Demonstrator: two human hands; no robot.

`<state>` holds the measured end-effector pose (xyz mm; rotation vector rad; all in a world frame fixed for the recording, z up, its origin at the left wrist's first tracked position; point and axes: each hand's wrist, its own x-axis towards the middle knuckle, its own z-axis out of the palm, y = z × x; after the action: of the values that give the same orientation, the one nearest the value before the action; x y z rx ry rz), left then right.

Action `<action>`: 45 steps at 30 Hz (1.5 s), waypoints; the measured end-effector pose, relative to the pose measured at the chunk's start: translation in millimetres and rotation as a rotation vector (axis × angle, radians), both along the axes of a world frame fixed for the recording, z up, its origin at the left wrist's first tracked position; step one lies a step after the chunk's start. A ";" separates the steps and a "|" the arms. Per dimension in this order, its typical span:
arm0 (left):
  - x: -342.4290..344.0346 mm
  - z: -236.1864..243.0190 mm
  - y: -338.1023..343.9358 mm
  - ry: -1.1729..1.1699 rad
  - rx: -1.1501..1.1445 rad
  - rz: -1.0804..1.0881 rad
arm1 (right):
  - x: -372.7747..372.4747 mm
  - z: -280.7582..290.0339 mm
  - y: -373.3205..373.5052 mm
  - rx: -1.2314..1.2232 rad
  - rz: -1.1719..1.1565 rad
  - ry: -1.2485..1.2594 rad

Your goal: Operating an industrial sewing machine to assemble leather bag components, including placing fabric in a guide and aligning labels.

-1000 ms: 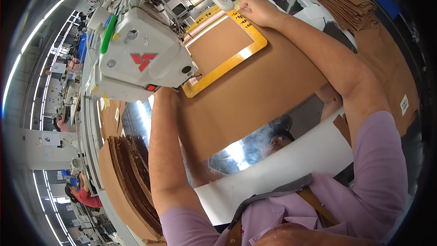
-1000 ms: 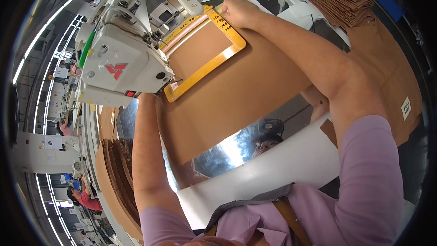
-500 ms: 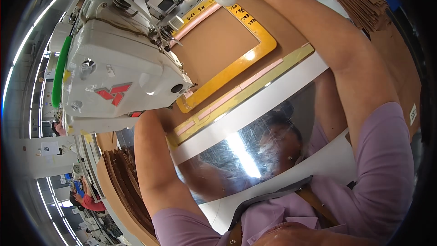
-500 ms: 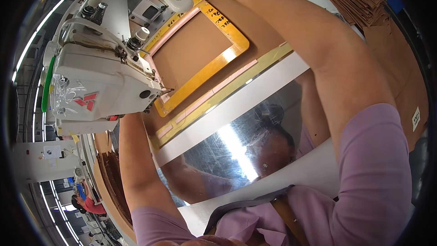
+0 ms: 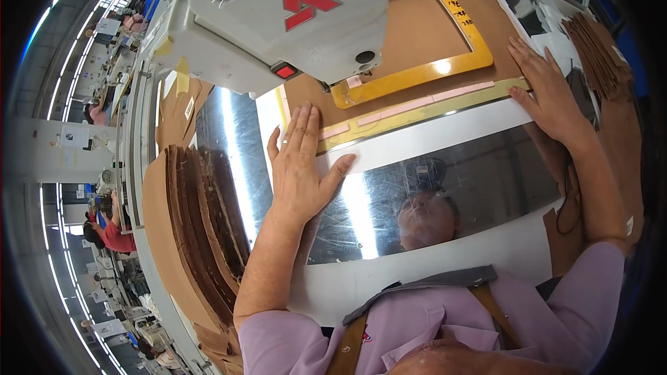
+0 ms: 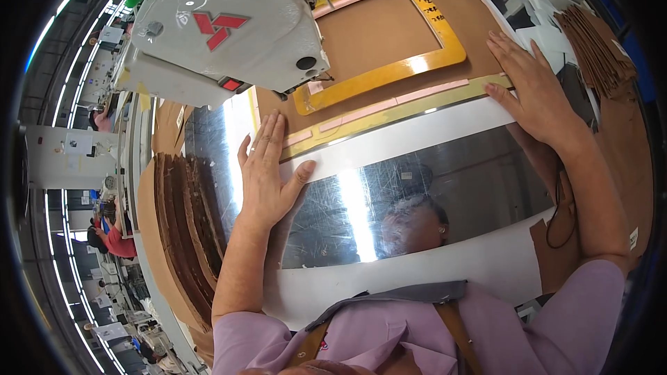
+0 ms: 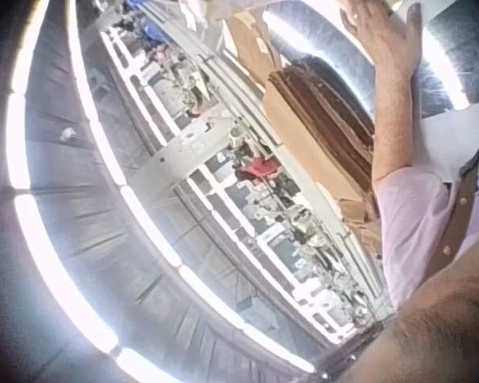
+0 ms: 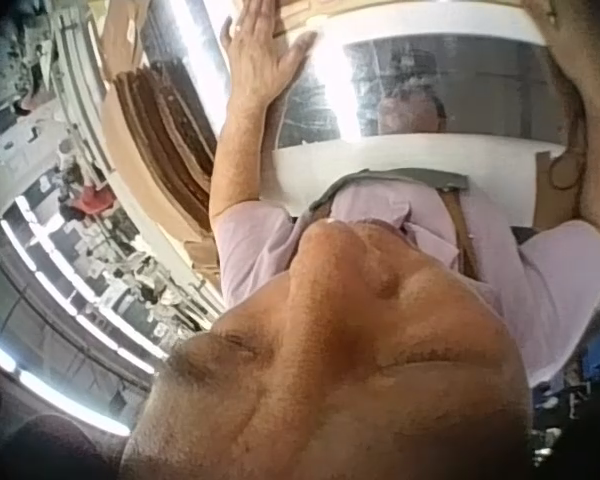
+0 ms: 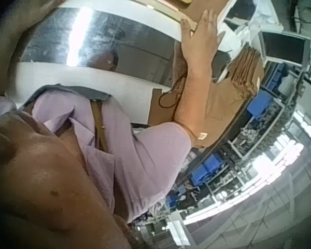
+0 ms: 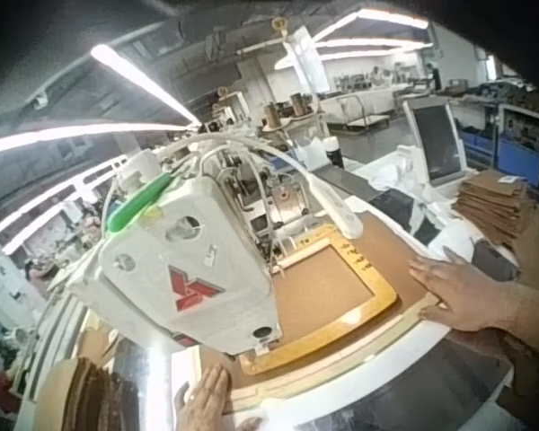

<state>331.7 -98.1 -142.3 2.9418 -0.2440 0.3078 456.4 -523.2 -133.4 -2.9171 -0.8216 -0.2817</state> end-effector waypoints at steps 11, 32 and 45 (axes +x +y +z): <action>-2.9 7.3 -1.4 -0.075 0.177 0.037 | 10.3 -7.4 -1.5 -0.026 0.057 -0.012; 0.4 10.9 10.1 -0.032 0.135 -0.050 | 4.9 -3.6 -1.2 -0.081 0.039 -0.008; 2.7 17.3 11.1 -0.142 0.073 -0.051 | 1.8 -3.5 -5.9 -0.011 0.083 -0.067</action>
<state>334.4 -87.0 -125.0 2.9822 -0.3562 0.5121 458.3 -529.0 -136.9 -2.8881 -0.9546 -0.3715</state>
